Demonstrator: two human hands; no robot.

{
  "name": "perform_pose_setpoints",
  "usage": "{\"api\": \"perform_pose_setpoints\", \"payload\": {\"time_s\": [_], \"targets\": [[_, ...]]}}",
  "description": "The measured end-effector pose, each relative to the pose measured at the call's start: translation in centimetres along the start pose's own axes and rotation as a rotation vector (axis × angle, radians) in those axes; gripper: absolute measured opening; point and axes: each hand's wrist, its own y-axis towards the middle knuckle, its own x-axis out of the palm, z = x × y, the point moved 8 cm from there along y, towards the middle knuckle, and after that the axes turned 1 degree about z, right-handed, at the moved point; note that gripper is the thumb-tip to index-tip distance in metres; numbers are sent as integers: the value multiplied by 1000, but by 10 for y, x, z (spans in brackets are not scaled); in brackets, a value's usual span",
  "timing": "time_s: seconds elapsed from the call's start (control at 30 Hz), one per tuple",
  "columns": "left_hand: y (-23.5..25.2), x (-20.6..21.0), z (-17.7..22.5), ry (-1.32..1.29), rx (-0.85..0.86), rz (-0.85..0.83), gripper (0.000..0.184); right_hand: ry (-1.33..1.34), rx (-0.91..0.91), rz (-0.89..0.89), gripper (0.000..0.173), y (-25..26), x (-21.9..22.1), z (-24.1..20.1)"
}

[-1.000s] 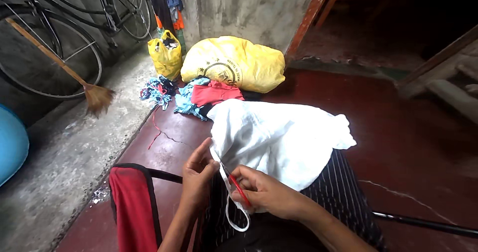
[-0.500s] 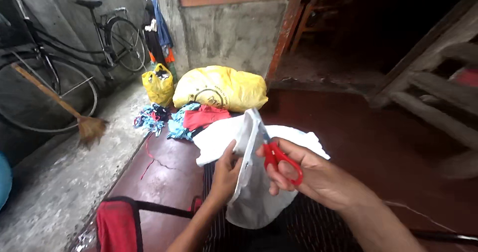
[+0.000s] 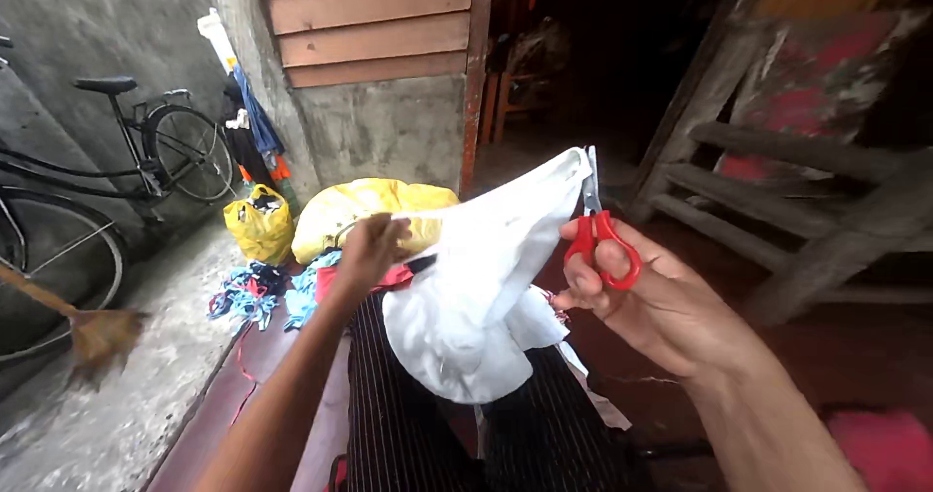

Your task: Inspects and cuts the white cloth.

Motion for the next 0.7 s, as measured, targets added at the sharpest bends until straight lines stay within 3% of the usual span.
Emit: {"api": "perform_pose_setpoints", "payload": {"time_s": [0.1, 0.2, 0.27, 0.33, 0.43, 0.5, 0.6, 0.7], "targets": [[32, -19, 30, -231, -4, -23, 40, -127, -46, -39, 32, -11, 18, -15], [25, -43, 36, -333, -46, 52, 39, -174, 38, -138, 37, -31, 47, 5], [-6, -56, 12, -372, -93, 90, 41, -163, 127, -240, 32, -49, 71, 34], [-51, -63, -38, -433, -231, 168, 43, -169, 262, -336, 31, -72, 99, 72], [-135, -60, -138, -733, -580, 478, 36, -241, 555, -488, 39, -116, 136, 147], [-188, -43, -176, -852, -806, 632, 38, -342, 700, -590, 43, -143, 148, 189], [-235, -11, -178, -868, -925, 582, 48, -460, 783, -646, 45, -156, 152, 211], [-255, 8, -159, -863, -836, 474, 49, -527, 778, -637, 43, -153, 149, 210]]}}
